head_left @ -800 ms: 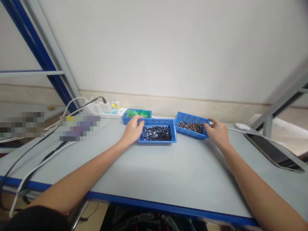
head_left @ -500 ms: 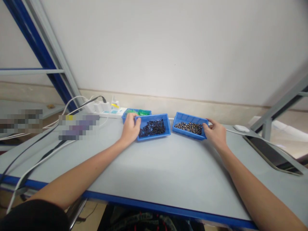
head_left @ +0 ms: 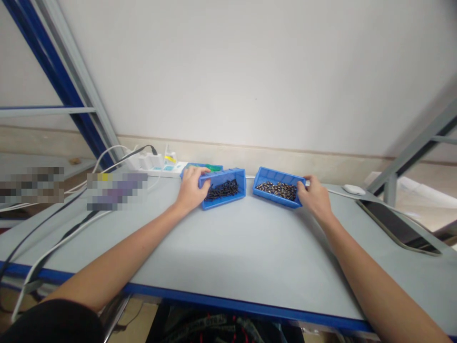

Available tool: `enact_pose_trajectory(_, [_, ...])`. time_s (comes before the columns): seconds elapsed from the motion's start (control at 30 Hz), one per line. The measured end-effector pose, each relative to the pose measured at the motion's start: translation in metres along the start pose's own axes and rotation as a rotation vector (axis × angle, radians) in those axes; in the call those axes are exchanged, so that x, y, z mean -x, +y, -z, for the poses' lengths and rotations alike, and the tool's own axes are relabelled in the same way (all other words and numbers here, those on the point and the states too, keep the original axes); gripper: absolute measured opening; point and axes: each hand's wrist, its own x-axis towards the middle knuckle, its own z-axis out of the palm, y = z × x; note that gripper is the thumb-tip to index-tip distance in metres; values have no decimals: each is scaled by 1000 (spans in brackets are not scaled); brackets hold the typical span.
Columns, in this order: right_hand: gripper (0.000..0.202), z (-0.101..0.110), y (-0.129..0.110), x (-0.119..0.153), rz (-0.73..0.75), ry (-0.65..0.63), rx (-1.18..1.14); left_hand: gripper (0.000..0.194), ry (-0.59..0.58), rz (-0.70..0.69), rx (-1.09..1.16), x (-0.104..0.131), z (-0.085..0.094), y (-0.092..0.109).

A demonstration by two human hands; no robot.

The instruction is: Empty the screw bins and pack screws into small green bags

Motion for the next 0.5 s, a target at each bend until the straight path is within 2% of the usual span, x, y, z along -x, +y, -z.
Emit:
enact_pose_trajectory(0.1, [44,6,-7,5,0,-27,161,18,-18,-7,-2,2,-2,1])
enact_pose_trajectory(0.2, [45,11,-14,9,20,-51,226,23,-55,-12,52,3,-4,3])
enact_pose_trajectory(0.33, [44,10,-16,12,37,-31,211,27,-102,6,96,4,-6,4])
enact_pose_trajectory(0.5, [41,2,-10,9,35,70,131,29,-141,12,104,4,-5,4])
